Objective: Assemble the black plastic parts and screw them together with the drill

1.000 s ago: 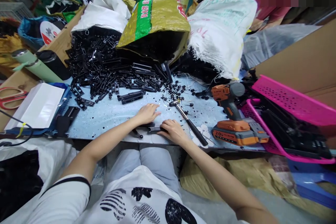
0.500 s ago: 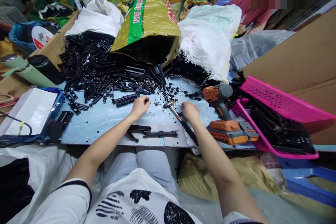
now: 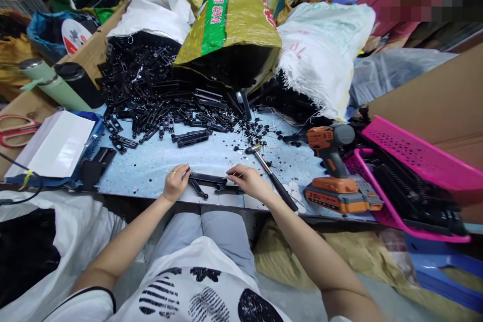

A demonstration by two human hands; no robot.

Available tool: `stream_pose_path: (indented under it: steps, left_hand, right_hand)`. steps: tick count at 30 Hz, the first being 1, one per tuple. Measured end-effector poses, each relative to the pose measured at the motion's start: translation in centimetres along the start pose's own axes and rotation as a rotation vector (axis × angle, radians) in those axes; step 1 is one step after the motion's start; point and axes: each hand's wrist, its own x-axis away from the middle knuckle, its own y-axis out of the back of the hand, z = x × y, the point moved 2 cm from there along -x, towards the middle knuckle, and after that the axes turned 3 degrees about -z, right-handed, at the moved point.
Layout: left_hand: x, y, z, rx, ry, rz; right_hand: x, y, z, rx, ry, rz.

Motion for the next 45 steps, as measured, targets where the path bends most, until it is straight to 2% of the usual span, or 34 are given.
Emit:
stream_pose_path:
  steps: [3,7,11,14,17,19,21,23,25,28,31,34,36,38,41,43,45]
  left_hand:
    - [0.4,0.4,-0.1,-0.046,-0.119,0.024]
    - [0.6,0.7,-0.7,-0.067,-0.271,0.089]
    - [0.4,1.5,-1.4,-0.096,-0.313,0.199]
    - [-0.1,2.1,-2.1,-0.166,-0.276,0.234]
    - [-0.7,1.5,-3.5,-0.205,-0.335,0.254]
    - [-1.1,0.3,-4.6,-0.196,-0.405,0.372]
    - [-1.5,-1.1,-5.6,-0.189,-0.437,0.546]
    - [-1.8,-2.0,-6.1,-0.179,-0.441,0.685]
    - [-1.8,-2.3,-6.3,-0.174,-0.457,0.747]
    - [-1.6,-2.0,-5.9,-0.223,-0.485,0.738]
    - [-1.7,-2.1,-5.2,-0.271,-0.474,0.710]
    - [-2.8,-2.8,-4.6,-0.252,-0.436,0.684]
    - [-3.9,-2.9,-4.2,-0.233,-0.424,0.636]
    - [-5.0,-2.3,-4.0,-0.218,-0.419,0.555]
    - [-6.2,0.4,-4.7,-0.140,-0.391,0.474]
    - [-6.2,3.2,-6.2,0.001,-0.358,0.510]
    - [-5.5,6.1,-8.3,0.203,-0.295,0.574]
  right_hand:
    - [0.2,0.2,0.9,0.137,-0.003,0.033]
    - [0.2,0.3,2.5,0.298,0.003,0.146]
    - [-0.1,-0.4,3.4,0.453,0.054,0.210]
    - [0.3,-1.5,2.0,0.447,0.053,0.164]
    - [1.4,-2.9,-0.8,0.299,0.149,0.007]
    - [2.4,-3.6,-2.4,0.194,0.291,-0.111]
    - [3.1,-3.8,-3.5,0.147,0.399,-0.175]
    - [3.4,-3.4,-3.9,0.187,0.443,-0.156]
    - [3.6,-2.7,-3.9,0.317,0.442,-0.095]
    - [3.6,-1.7,-4.2,0.554,0.350,-0.066]
    - [3.2,-1.4,-5.0,0.665,0.290,-0.062]
    - [2.2,-1.1,-5.2,0.690,0.333,-0.038]
    - [1.5,-0.6,-4.4,0.682,0.400,-0.037]
    - [1.1,0.4,-3.0,0.641,0.484,-0.044]
    - [1.1,2.1,0.2,0.489,0.599,-0.015]
    - [1.8,3.0,2.6,0.316,0.679,0.033]
    - [2.9,3.0,4.9,0.092,0.783,0.084]
